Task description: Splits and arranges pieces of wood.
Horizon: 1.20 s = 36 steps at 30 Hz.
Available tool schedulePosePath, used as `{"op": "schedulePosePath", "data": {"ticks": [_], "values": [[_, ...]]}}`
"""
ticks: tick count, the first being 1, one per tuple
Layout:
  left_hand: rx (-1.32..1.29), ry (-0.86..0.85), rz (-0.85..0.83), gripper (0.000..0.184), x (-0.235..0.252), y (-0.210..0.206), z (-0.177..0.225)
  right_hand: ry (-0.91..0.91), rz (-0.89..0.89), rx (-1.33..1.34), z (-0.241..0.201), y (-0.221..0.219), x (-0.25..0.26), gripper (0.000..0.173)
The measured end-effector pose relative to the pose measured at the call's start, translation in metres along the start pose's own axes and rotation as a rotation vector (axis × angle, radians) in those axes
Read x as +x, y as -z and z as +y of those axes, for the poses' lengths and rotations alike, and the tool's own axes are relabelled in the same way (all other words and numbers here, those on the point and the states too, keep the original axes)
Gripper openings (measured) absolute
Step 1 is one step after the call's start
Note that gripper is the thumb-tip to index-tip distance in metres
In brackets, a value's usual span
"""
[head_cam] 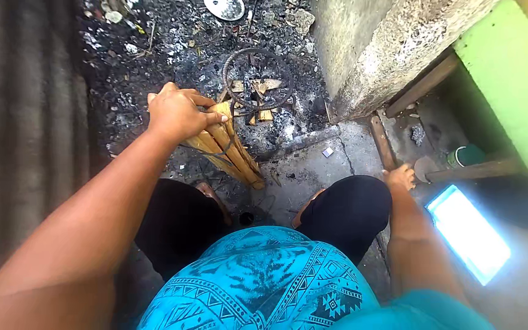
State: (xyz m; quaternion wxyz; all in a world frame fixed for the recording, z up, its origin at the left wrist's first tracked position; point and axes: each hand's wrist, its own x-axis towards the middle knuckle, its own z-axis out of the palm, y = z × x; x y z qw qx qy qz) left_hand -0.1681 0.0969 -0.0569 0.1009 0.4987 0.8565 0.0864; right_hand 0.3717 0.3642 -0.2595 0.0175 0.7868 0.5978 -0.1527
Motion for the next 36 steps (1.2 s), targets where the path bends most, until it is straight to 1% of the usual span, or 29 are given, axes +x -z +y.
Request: {"op": "schedulePosePath", "data": {"ticks": [1,2,5,7,9,11,13,15,18,20,21,23,25,27,29,32,34,36], "values": [[0.007,-0.009,0.001,0.041,-0.004,0.000,0.002,-0.011,-0.006,0.025,-0.006,0.006,0.003,0.083],[0.006,-0.028,0.005,0.041,-0.007,-0.001,0.004,0.049,-0.035,0.037,-0.017,0.015,0.004,0.080],[0.009,-0.083,0.030,0.041,-0.012,-0.006,0.017,0.404,-0.220,-0.069,-0.079,0.046,0.002,0.063],[0.020,-0.077,0.021,0.042,-0.009,-0.007,0.030,0.698,-0.304,-0.170,-0.127,0.048,-0.004,0.055],[0.038,-0.057,0.008,0.042,-0.002,-0.008,0.041,0.926,-0.384,-0.292,-0.173,0.044,-0.035,0.049],[0.049,-0.048,-0.002,0.041,0.004,-0.010,0.049,1.056,-0.447,-0.464,-0.209,0.035,-0.084,0.048],[0.053,-0.035,-0.018,0.041,0.006,-0.009,0.055,1.151,-0.488,-0.620,-0.233,0.012,-0.120,0.045],[0.058,-0.032,-0.028,0.041,0.006,-0.009,0.057,1.156,-0.566,-0.782,-0.249,-0.016,-0.146,0.038],[0.063,-0.052,-0.021,0.043,0.004,-0.010,0.053,1.091,-0.706,-0.964,-0.260,-0.058,-0.176,0.027],[0.060,-0.050,-0.028,0.045,0.008,-0.011,0.051,1.126,-0.822,-0.984,-0.253,-0.091,-0.198,0.031],[0.050,-0.042,-0.032,0.045,0.012,-0.010,0.049,1.171,-0.869,-0.930,-0.247,-0.113,-0.209,0.037],[0.043,-0.027,-0.044,0.044,0.024,-0.009,0.044,1.226,-0.947,-0.775,-0.241,-0.153,-0.240,0.058],[0.043,-0.022,-0.057,0.044,0.038,-0.008,0.037,1.191,-1.018,-0.626,-0.253,-0.176,-0.273,0.072],[0.037,-0.019,-0.067,0.044,0.051,-0.006,0.029,1.124,-1.055,-0.502,-0.272,-0.196,-0.298,0.079],[0.031,-0.009,-0.067,0.045,0.060,-0.005,0.020,1.066,-1.096,-0.353,-0.286,-0.224,-0.315,0.081],[0.017,0.000,-0.066,0.046,0.077,-0.005,0.008,1.081,-1.159,-0.147,-0.303,-0.258,-0.335,0.075],[0.007,-0.001,-0.073,0.047,0.087,-0.005,0.001,1.126,-1.136,-0.115,-0.318,-0.278,-0.347,0.071],[-0.025,-0.006,-0.080,0.047,0.095,-0.006,-0.005,1.178,-1.065,-0.120,-0.341,-0.290,-0.358,0.064]]}}
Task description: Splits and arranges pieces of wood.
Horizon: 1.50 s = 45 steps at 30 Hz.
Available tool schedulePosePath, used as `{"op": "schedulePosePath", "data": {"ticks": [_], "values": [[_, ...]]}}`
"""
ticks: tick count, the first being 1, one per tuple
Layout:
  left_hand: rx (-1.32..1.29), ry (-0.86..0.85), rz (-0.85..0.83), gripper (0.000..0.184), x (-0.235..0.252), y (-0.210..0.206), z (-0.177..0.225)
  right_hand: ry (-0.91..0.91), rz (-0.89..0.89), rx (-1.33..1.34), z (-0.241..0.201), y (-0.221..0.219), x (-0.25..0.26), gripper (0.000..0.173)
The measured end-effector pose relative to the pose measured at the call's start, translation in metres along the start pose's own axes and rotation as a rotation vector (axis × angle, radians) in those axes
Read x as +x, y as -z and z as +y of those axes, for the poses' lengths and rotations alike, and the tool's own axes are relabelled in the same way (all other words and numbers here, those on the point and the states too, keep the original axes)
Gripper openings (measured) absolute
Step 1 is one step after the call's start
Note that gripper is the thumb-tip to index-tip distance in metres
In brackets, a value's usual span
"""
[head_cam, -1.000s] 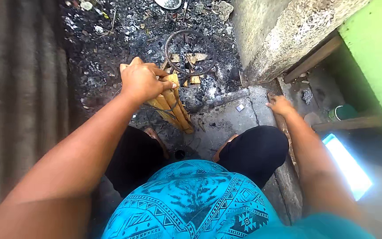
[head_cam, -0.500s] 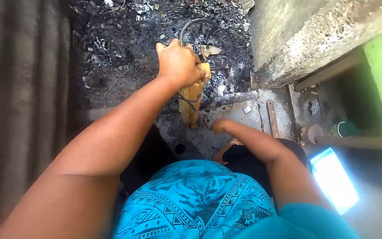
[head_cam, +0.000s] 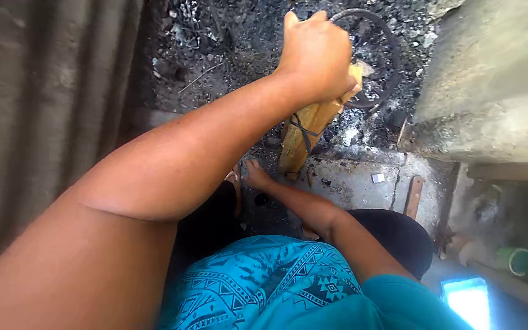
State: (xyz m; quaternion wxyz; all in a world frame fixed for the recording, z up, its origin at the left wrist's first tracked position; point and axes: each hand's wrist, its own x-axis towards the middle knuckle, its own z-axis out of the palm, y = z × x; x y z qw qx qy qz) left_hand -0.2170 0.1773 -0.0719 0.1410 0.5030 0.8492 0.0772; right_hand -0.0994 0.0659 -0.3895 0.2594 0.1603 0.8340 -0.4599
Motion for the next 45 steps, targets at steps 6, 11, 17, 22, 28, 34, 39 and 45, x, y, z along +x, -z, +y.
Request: {"op": "schedulePosePath", "data": {"ticks": [6,11,17,22,28,34,39,45], "values": [[-0.019,-0.015,-0.041,0.046,0.032,0.010,-0.022,-0.084,0.062,-0.275,-0.034,0.013,0.074,0.070],[-0.034,-0.064,-0.033,0.042,0.040,0.013,-0.031,-0.061,0.218,-0.354,-0.036,0.027,0.084,0.061],[-0.063,-0.116,-0.027,0.040,0.038,0.013,-0.037,0.082,-0.117,-0.402,-0.057,0.042,0.061,0.059],[-0.087,-0.107,-0.025,0.038,0.037,0.011,-0.040,0.225,-0.287,-0.242,-0.002,0.006,0.015,0.027],[-0.088,-0.084,-0.011,0.040,0.030,0.010,-0.031,-0.110,-0.167,-0.099,0.018,0.037,-0.029,0.076],[-0.024,-0.088,0.004,0.043,0.016,0.006,-0.009,-0.464,-0.052,-0.088,0.013,0.030,-0.030,0.062],[0.015,-0.095,0.039,0.044,-0.001,0.000,0.005,-0.309,-0.216,-0.326,0.020,0.024,-0.073,0.030],[0.014,-0.089,0.047,0.041,-0.027,-0.003,0.013,-0.240,-0.383,-0.581,0.074,0.073,-0.141,0.030]]}}
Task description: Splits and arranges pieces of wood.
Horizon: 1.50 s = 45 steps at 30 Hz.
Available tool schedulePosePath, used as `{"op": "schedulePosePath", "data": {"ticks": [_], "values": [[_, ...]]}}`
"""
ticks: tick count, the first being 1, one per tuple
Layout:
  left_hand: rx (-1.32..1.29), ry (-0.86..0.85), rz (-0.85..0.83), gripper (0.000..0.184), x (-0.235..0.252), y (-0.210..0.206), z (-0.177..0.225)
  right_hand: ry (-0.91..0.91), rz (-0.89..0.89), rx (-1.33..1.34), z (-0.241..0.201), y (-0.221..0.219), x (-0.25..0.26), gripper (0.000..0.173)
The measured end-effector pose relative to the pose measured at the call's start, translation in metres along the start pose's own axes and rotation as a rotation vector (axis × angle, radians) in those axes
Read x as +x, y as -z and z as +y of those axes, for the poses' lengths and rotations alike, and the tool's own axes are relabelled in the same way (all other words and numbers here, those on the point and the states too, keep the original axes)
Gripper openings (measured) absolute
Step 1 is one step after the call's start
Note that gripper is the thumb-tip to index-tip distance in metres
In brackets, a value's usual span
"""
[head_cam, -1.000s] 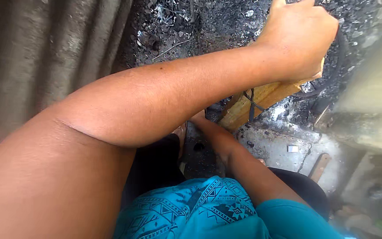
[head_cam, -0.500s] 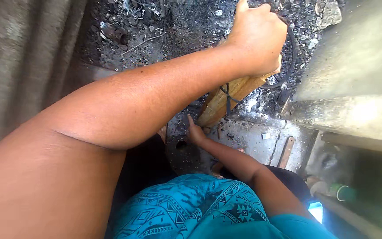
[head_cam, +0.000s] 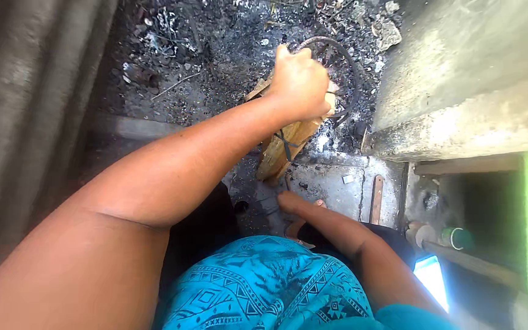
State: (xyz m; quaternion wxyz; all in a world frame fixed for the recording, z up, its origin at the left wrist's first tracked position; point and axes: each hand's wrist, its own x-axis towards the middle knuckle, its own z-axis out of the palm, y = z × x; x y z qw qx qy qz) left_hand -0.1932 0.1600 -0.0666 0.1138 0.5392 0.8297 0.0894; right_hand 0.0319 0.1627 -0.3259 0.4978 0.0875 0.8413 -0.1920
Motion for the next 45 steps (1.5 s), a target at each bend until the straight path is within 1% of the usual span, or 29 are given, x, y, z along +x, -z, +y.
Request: {"op": "schedulePosePath", "data": {"ticks": [3,5,7,9,10,11,12,14,15,17,19,21,23,25,27,30,33,34,35,37,39,41,42,44,45], "values": [[-0.004,0.025,0.010,0.042,-0.020,0.002,-0.014,-0.085,-0.058,-0.093,0.057,-0.008,-0.031,0.031],[-0.021,0.071,0.027,0.041,-0.035,0.003,-0.025,-0.108,-0.095,-0.157,0.085,-0.019,-0.049,0.030],[-0.027,0.122,0.032,0.040,-0.047,0.005,-0.033,-0.128,-0.153,-0.211,0.099,-0.020,-0.067,0.032],[-0.037,0.160,0.042,0.041,-0.057,0.005,-0.039,-0.176,-0.191,-0.209,0.107,-0.005,-0.086,0.033],[-0.042,0.164,0.047,0.041,-0.061,0.004,-0.041,-0.204,-0.177,-0.161,0.113,0.007,-0.095,0.031],[-0.046,0.160,0.055,0.040,-0.065,0.004,-0.043,-0.218,-0.120,-0.084,0.123,0.018,-0.100,0.030],[-0.042,0.148,0.067,0.040,-0.068,0.003,-0.044,-0.207,-0.011,0.006,0.140,0.027,-0.099,0.028],[-0.026,0.124,0.080,0.041,-0.070,0.001,-0.044,-0.088,0.314,0.112,0.174,0.053,-0.101,0.021],[-0.024,0.114,0.085,0.040,-0.071,0.000,-0.041,-0.017,0.474,0.159,0.182,0.071,-0.108,0.017],[-0.020,0.090,0.090,0.038,-0.073,-0.002,-0.032,0.067,0.737,0.241,0.182,0.113,-0.131,0.015],[-0.006,0.067,0.093,0.038,-0.071,-0.003,-0.022,0.101,0.942,0.277,0.171,0.155,-0.160,0.015],[-0.013,0.055,0.087,0.038,-0.069,-0.003,-0.013,0.109,1.071,0.299,0.159,0.196,-0.189,0.020],[-0.009,0.054,0.078,0.037,-0.064,-0.002,-0.010,0.099,1.193,0.310,0.150,0.233,-0.206,0.026],[-0.016,0.062,0.076,0.037,-0.056,-0.002,-0.013,0.087,1.293,0.306,0.145,0.264,-0.209,0.027],[-0.025,0.081,0.088,0.037,-0.049,-0.003,-0.016,0.029,1.332,0.281,0.140,0.289,-0.204,0.027],[-0.032,0.097,0.098,0.038,-0.043,-0.005,-0.021,-0.027,1.355,0.255,0.136,0.319,-0.178,0.026],[-0.046,0.087,0.098,0.035,-0.039,-0.004,-0.024,-0.108,1.346,0.257,0.136,0.342,-0.132,0.027],[-0.053,0.078,0.090,0.035,-0.038,-0.003,-0.025,-0.160,1.310,0.247,0.137,0.344,-0.113,0.028],[-0.062,0.070,0.082,0.036,-0.038,-0.003,-0.024,-0.210,1.233,0.239,0.139,0.343,-0.092,0.030],[-0.056,0.062,0.082,0.036,-0.036,-0.005,-0.025,-0.261,1.030,0.268,0.141,0.331,-0.053,0.042],[-0.041,0.055,0.084,0.037,-0.034,-0.004,-0.029,-0.258,0.899,0.393,0.138,0.316,-0.027,0.045],[-0.040,0.056,0.086,0.036,-0.034,-0.004,-0.033,-0.196,0.824,0.550,0.132,0.294,-0.021,0.039],[-0.046,0.059,0.088,0.037,-0.034,-0.003,-0.035,-0.139,0.748,0.620,0.132,0.280,-0.023,0.034],[-0.056,0.078,0.089,0.038,-0.032,-0.001,-0.039,-0.008,0.514,0.722,0.138,0.247,-0.020,0.027],[-0.069,0.097,0.075,0.040,-0.031,0.000,-0.040,0.022,0.391,0.731,0.143,0.224,-0.013,0.026]]}}
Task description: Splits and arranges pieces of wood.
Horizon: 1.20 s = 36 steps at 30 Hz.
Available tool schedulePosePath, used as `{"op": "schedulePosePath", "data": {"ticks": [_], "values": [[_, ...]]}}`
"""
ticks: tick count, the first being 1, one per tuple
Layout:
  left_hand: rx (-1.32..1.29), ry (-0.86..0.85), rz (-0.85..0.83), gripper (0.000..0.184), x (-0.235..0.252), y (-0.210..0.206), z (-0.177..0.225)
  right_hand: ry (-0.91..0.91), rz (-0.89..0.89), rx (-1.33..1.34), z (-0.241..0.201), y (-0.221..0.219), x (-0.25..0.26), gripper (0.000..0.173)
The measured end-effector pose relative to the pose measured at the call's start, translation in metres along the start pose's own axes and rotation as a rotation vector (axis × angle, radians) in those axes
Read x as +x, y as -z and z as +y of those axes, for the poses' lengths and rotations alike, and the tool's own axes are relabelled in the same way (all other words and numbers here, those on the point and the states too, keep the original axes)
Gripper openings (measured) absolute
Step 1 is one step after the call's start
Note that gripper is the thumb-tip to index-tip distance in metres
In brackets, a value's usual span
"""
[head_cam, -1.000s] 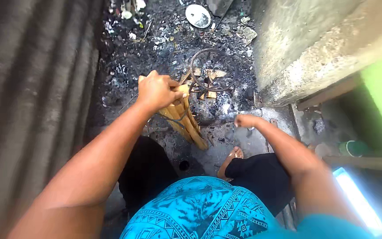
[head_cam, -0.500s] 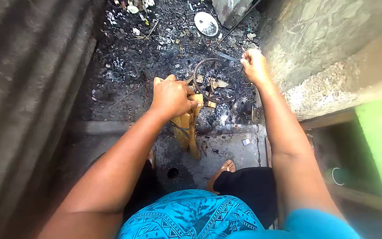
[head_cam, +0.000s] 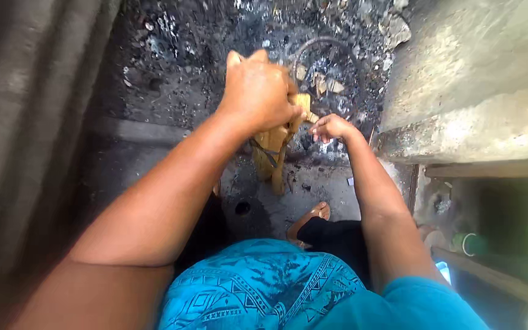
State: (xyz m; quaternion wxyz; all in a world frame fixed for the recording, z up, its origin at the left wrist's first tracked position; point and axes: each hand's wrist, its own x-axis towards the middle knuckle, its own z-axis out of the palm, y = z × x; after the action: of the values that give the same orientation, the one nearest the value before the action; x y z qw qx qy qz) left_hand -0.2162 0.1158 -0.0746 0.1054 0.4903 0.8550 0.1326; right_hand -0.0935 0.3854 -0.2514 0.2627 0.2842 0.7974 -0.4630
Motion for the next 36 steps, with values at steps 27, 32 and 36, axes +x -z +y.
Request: {"op": "schedulePosePath", "data": {"ticks": [27,32,36], "values": [[-0.029,0.048,-0.021,0.047,0.006,0.001,-0.014,-0.284,-0.443,-0.740,0.131,-0.253,0.019,0.042],[-0.037,0.047,-0.025,0.044,0.008,0.000,-0.013,-0.316,-0.651,-0.833,0.087,-0.168,0.016,0.026],[-0.004,0.035,-0.015,0.041,0.004,-0.001,-0.012,-0.270,-0.486,-0.603,0.037,-0.052,-0.003,0.018]]}}
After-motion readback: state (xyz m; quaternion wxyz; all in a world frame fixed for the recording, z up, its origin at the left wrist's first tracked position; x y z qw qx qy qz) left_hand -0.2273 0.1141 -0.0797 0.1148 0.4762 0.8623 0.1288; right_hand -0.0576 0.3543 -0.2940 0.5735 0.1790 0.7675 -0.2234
